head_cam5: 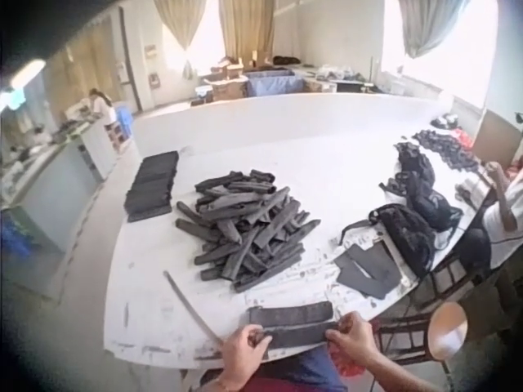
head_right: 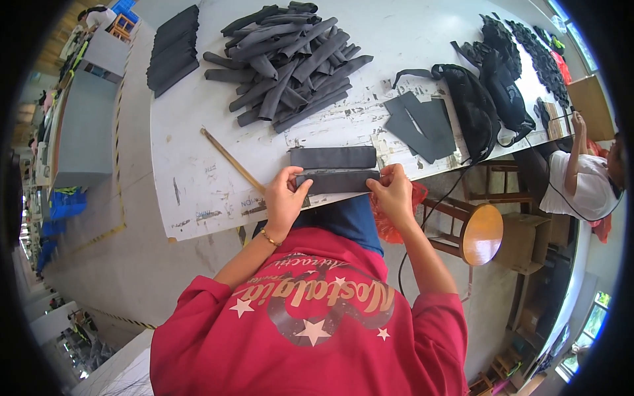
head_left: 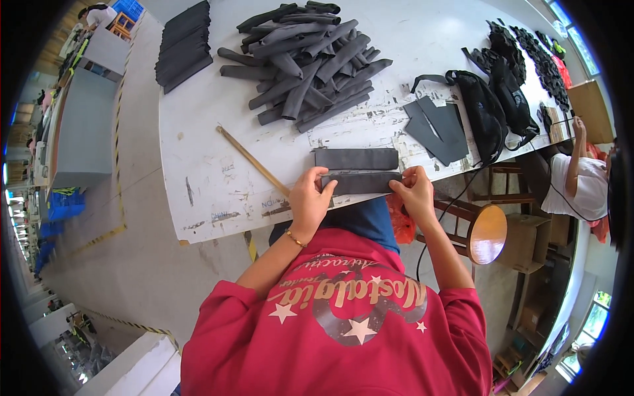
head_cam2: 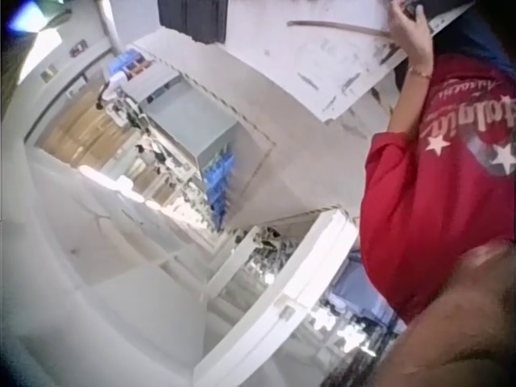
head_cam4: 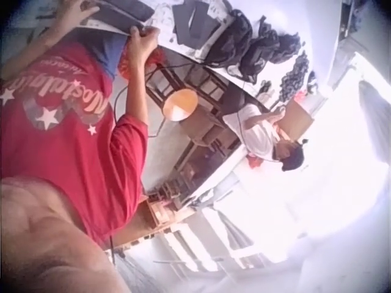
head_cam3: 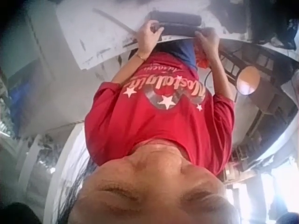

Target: Assembling padded straps by manually inserting foam padding pieces into fabric sleeves.

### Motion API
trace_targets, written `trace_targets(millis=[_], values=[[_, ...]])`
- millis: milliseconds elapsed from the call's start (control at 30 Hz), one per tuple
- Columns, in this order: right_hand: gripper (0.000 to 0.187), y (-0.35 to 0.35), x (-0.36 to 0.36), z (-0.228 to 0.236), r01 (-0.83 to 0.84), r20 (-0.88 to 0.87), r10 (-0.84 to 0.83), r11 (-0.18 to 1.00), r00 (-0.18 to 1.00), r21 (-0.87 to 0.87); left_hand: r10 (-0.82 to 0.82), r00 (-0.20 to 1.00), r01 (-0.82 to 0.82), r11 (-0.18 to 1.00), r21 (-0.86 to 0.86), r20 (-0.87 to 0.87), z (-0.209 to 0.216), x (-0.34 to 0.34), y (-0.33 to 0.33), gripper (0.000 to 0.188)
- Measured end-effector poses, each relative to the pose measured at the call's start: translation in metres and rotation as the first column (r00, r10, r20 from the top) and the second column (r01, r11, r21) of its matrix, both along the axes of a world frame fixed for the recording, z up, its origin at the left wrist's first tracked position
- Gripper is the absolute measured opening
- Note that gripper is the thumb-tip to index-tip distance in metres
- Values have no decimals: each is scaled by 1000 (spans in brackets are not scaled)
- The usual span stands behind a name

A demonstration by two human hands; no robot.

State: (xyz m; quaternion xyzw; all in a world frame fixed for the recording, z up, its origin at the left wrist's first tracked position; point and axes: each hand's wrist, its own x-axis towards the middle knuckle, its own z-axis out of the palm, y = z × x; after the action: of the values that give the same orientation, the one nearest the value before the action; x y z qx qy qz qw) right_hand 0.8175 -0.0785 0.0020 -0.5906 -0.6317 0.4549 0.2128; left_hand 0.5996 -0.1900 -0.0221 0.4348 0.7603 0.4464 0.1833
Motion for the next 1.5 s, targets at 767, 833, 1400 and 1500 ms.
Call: trace_targets(millis=[767, 833, 1400, 1500], values=[[18, 99, 26, -21, -810, 885, 27, 416, 465, 413, 6, 905, -12, 1000, -11, -425, 14, -133, 140, 23], [16, 100, 28, -20, -822, 887, 44, 400, 460, 406, -11, 919, 8, 1000, -9, -394, 24, -131, 138, 22], [33, 22, -49, 89, -279, -9, 353, 754, 935, 594, -414, 197, -181, 876, 448, 889, 94, -81, 100, 28], [31, 16, -57, 87, -323, 46, 421, 618, 906, 717, -372, 73, -190, 906, 379, 925, 88, -81, 101, 23]])
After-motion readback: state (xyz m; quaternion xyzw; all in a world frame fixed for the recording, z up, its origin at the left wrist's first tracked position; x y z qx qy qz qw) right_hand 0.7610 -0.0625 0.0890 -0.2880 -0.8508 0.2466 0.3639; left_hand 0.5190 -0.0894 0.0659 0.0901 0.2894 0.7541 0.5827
